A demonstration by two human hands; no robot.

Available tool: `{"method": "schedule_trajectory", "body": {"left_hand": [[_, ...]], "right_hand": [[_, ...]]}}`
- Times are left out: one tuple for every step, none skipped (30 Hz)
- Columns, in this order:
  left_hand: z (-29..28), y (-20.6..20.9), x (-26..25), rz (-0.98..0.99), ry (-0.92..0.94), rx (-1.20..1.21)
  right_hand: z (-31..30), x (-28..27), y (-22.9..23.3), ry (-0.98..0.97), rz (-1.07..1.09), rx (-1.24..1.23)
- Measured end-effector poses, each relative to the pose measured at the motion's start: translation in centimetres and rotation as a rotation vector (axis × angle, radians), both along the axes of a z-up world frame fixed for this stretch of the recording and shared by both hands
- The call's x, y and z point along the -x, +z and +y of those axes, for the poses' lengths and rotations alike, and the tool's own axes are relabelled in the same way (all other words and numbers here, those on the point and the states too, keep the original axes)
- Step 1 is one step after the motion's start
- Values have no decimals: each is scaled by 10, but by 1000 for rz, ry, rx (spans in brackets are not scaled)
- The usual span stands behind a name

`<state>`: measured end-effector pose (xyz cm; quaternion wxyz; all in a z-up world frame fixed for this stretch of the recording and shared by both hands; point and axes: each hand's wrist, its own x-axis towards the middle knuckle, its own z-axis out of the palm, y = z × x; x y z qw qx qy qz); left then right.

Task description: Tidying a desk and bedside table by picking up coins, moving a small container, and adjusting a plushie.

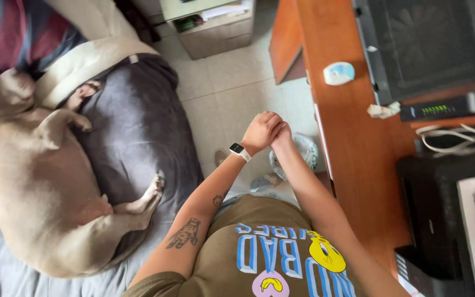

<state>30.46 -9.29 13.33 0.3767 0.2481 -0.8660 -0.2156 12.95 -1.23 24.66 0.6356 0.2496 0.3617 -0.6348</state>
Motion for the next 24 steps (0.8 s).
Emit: {"method": "schedule_trajectory", "body": {"left_hand": [[-8, -8, -11, -3, 33, 7], [-16, -15, -24, 2, 90, 34], [-25, -23, -37, 6, 148, 61], [-32, -16, -52, 3, 181, 68], [-39, -9, -68, -3, 223, 94], [-45, -3, -83, -9, 266, 120], [-51, -2, -96, -16, 299, 126], [-57, -2, -108, -15, 312, 121], [-64, -2, -120, -15, 322, 116], [-71, -7, -133, -22, 352, 122], [-75, -12, -145, -58, 340, 100], [-80, -17, -157, -93, 327, 77], [-85, -12, -170, -97, 346, 80], [-90, -7, -181, -110, 335, 81], [-92, -3, -191, -121, 321, 77], [-95, 0, -199, -122, 337, 74], [-97, 4, -205, -134, 349, 70], [-100, 8, -211, -147, 361, 66], [-104, 6, -215, -148, 375, 64], [-108, 5, -218, -164, 382, 55], [-111, 2, -219, -178, 385, 46], [-114, 2, -221, -177, 395, 43], [-117, 3, -222, -186, 398, 17], [-121, 4, -222, -195, 401, -8]], "right_hand": [[-2, -1, 3, 32, 2, 5], [-5, -2, 6, 63, 5, 10], [-10, -3, 9, 95, 8, 15], [-36, -46, 7, 127, 11, 20], [-58, -90, 7, 160, 13, 27], [-76, -136, 8, 192, 16, 33], [-91, -157, 2, 224, 15, 38], [-105, -179, -4, 256, 15, 42], [-120, -201, -11, 285, 15, 47], [-132, -216, -19, 314, 14, 52], [-141, -230, -27, 336, 14, 54], [-150, -243, -35, 359, 14, 57], [-159, -253, -42, 376, 16, 60], [-167, -264, -50, 394, 18, 64], [-172, -272, -58, 409, 22, 61], [-177, -278, -65, 425, 27, 59], [-182, -283, -72, 441, 30, 57], [-186, -288, -78, 457, 34, 55], [-191, -291, -83, 470, 38, 54], [-197, -294, -88, 483, 43, 53], [-201, -293, -94, 493, 49, 50], [-207, -292, -99, 502, 56, 47], [-212, -289, -103, 510, 64, 45], [-218, -285, -107, 519, 73, 43]]}}
